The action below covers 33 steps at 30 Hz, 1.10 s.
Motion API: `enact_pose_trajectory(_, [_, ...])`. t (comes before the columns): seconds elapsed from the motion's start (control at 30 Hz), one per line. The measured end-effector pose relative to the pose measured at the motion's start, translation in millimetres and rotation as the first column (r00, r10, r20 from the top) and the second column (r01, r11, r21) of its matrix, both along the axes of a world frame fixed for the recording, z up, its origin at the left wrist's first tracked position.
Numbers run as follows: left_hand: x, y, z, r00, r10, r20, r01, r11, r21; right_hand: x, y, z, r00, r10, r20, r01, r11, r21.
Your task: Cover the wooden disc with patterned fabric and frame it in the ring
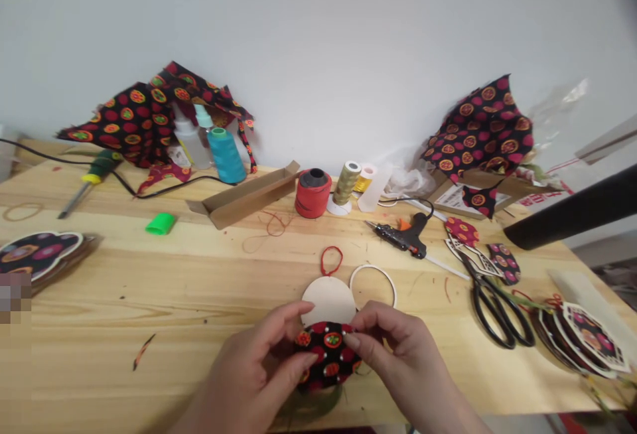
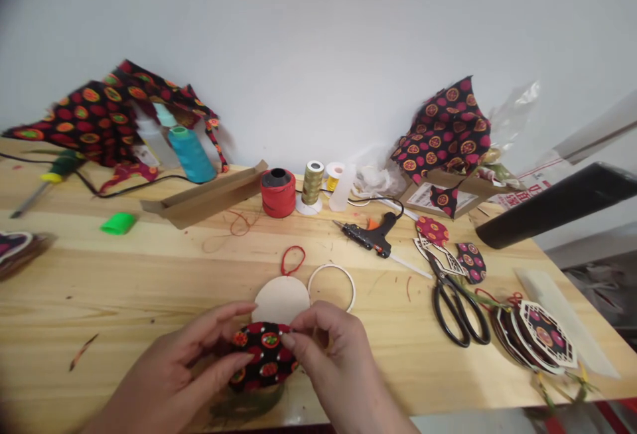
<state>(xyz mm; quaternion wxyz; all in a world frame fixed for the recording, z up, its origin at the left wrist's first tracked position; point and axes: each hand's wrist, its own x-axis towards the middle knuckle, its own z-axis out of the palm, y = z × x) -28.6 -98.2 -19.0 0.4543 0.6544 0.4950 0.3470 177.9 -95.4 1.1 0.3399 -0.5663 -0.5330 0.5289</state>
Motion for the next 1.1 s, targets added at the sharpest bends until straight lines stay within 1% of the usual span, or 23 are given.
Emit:
enact_pose_trajectory(0.07, [2, 4, 0.5, 0.999, 0.04, -0.016, -0.041, 0.998, -0.051, 2, 0, -1.2, 0.999, -0.043, -0.004, 0.043, 0.999, -0.003])
enact_pose_trajectory(0.17, [5, 11, 4.2, 0.998, 0.06, -0.034, -0.063, 0.994, -0.086, 1, 2, -0.7, 0.997, -0.08, 0.003, 0.08, 0.997, 0.016])
enact_pose_trajectory(0.23, [6, 14, 5.8, 0.996, 0.074, -0.05, -0.078, 0.994, -0.072, 0, 4, -0.3, 0.995, -0.09, 0.039, 0.088, 0.995, 0.047])
enact_pose_trajectory(0.3, [5, 17, 6.4, 0.993, 0.099, -0.071, -0.102, 0.994, -0.03, 0, 6, -0.7, 0.994, -0.08, 0.073, 0.076, 0.995, 0.06])
enact_pose_trajectory(0.4, [3, 20, 8.5, 0.989, 0.118, -0.092, -0.117, 0.993, 0.014, 0, 10, -2.4, 0.991, -0.097, 0.096, 0.097, 0.995, 0.002])
enact_pose_trajectory(0.43, [3, 21, 9.9, 0.987, 0.117, -0.113, -0.118, 0.993, 0.002, -1, 11, -2.8, 0.988, -0.115, 0.101, 0.118, 0.993, -0.025])
enact_pose_trajectory(0.5, [3, 25, 13.8, 0.975, 0.12, -0.185, -0.136, 0.988, -0.072, -1, 15, -2.1, 0.982, -0.15, 0.116, 0.158, 0.985, -0.063])
enact_pose_trajectory(0.57, [4, 30, 18.1, 0.964, 0.113, -0.239, -0.154, 0.975, -0.161, -1, 20, 0.6, 0.976, -0.165, 0.139, 0.176, 0.982, -0.074])
enact_pose_trajectory(0.63, [7, 36, 21.7, 0.962, 0.087, -0.26, -0.148, 0.963, -0.227, -1, 26, 4.3, 0.969, -0.167, 0.181, 0.182, 0.981, -0.073])
enact_pose_trajectory(0.67, [8, 40, 23.1, 0.958, 0.069, -0.277, -0.139, 0.96, -0.244, -1, 30, 5.7, 0.964, -0.165, 0.209, 0.182, 0.981, -0.064])
enact_pose_trajectory(0.73, [11, 46, 24.8, 0.939, 0.042, -0.341, -0.129, 0.963, -0.237, -1, 35, 6.4, 0.948, -0.161, 0.275, 0.176, 0.984, -0.029])
enact_pose_trajectory(0.8, [13, 51, 25.1, 0.911, 0.025, -0.412, -0.118, 0.972, -0.203, -1, 39, 3.2, 0.931, -0.157, 0.329, 0.164, 0.987, 0.007])
enact_pose_trajectory(0.87, [13, 54, 24.3, 0.898, 0.014, -0.44, -0.107, 0.976, -0.187, 0, 40, -3.2, 0.921, -0.152, 0.359, 0.147, 0.988, 0.041])
enact_pose_trajectory(1.0, [14, 54, 20.4, 0.89, 0.003, -0.456, -0.098, 0.978, -0.186, 1, 38, -17.0, 0.921, -0.154, 0.357, 0.126, 0.987, 0.101])
enact_pose_trajectory(1.1, [14, 54, 18.2, 0.873, -0.011, -0.487, -0.086, 0.98, -0.177, 2, 37, -21.5, 0.926, -0.147, 0.348, 0.119, 0.988, 0.101])
